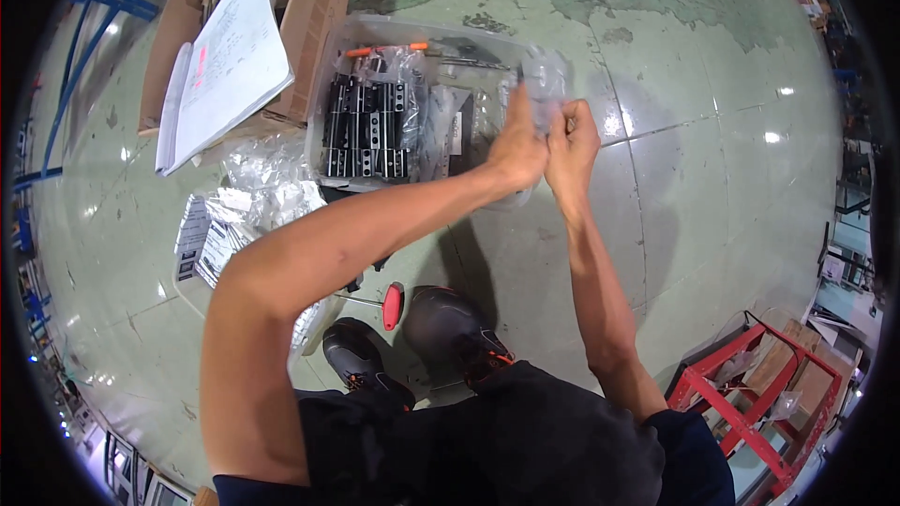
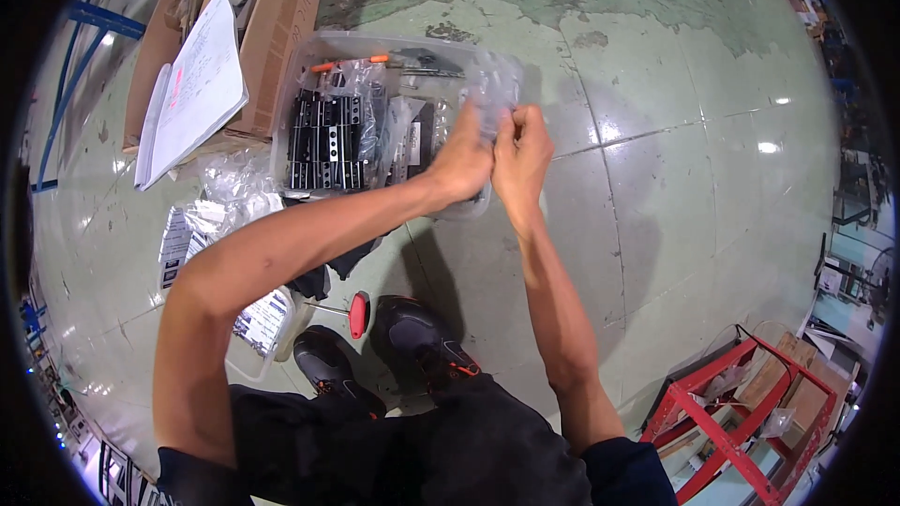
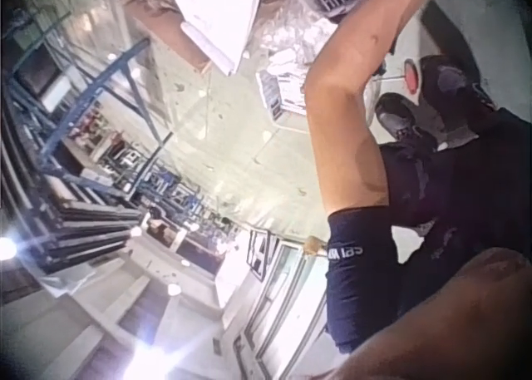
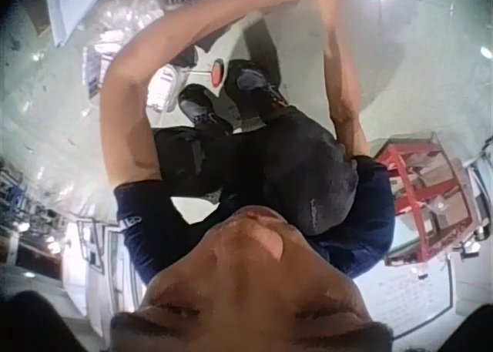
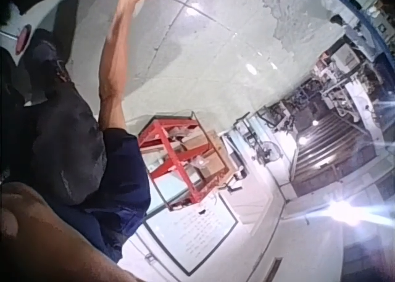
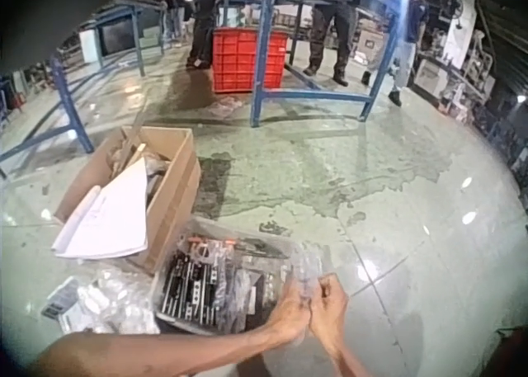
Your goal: The person assembles and adjusts metal hinges from a plastic bin using a hex key.
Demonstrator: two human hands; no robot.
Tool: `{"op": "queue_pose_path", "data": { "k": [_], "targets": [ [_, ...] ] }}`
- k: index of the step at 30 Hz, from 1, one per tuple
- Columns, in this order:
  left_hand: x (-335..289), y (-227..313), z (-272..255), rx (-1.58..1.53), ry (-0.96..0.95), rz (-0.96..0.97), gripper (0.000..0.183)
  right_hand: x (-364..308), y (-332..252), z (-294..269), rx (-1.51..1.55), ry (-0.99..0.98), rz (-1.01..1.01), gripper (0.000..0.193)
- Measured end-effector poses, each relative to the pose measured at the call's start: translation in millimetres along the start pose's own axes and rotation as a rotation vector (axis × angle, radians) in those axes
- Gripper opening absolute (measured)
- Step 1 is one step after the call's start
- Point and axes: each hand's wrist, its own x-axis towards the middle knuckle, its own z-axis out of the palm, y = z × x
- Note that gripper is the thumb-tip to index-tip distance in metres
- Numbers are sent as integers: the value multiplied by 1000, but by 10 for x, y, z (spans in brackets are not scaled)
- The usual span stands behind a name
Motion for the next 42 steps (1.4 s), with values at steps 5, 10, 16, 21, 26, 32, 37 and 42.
{"op": "queue_pose_path", "data": {
  "k": [5,10,16,21,26,32,37,42],
  "targets": [
    [2,-255,-207,282,-401,200,86,-65,-46,20,145,124,331,19],
    [-269,-360,-782,993,-335,382,67,42,159,-95,43,30,259,17],
    [-173,-397,-683,1553,-380,439,46,90,-115,1,84,136,201,14],
    [-154,-512,-602,1674,-511,571,32,8,-181,-51,143,217,145,11],
    [-253,-451,-741,1019,-344,689,26,141,-174,-185,268,272,166,9],
    [-387,-23,-985,68,122,180,12,164,-155,-125,245,196,184,17],
    [-493,465,-1360,-284,324,116,17,61,-64,-178,137,155,296,29],
    [-529,881,-1670,-467,315,89,23,8,-108,-75,-396,509,-285,33]
  ]
}}
